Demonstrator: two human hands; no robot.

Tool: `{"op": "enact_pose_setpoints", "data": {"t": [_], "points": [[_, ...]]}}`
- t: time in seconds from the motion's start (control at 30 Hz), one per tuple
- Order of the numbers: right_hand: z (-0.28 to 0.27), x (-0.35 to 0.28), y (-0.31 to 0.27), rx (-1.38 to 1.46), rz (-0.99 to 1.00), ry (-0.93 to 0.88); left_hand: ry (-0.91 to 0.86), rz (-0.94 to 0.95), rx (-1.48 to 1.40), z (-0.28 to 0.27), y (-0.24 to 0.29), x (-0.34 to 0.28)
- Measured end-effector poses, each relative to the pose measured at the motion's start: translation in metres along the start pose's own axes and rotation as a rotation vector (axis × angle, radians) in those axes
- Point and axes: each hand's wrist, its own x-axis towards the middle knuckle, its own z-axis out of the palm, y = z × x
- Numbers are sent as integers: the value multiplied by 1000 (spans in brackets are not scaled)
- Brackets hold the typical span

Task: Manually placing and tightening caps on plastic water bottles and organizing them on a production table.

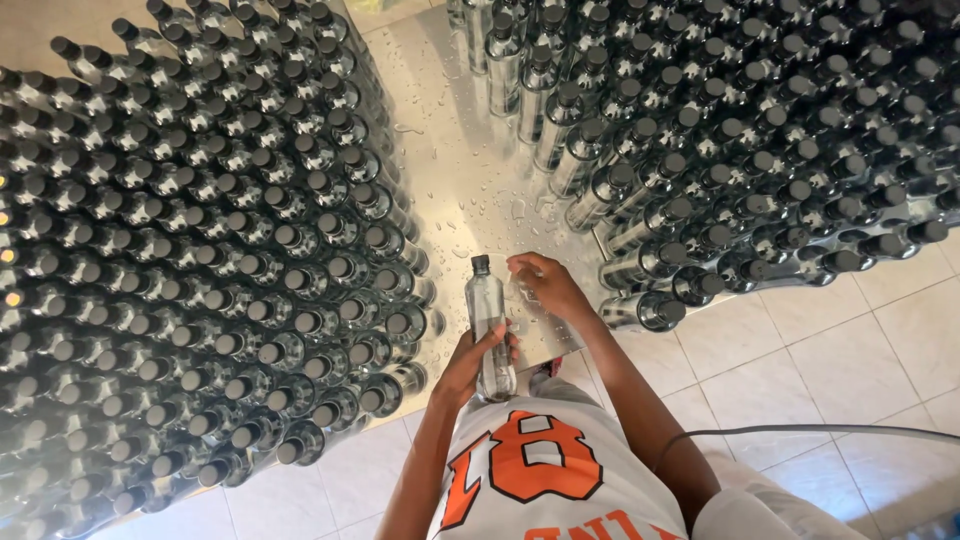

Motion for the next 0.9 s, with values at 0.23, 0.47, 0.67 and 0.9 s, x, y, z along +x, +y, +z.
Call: {"op": "enact_pose_setpoints", "data": {"t": [0.23,0.47,0.67,0.9], "points": [[1,-16,-62,547,-84,-247,-302,56,-56,-9,-4,-9],[8,-20,-79,893,-177,-627,-622,-12,-264,-23,-26,4],[15,-11,-48,915,-49,-442,-481,21,-142,-9,-8,-11],[20,-26,-41,799,85,-87,6,-11,388,36,37,-23]]}}
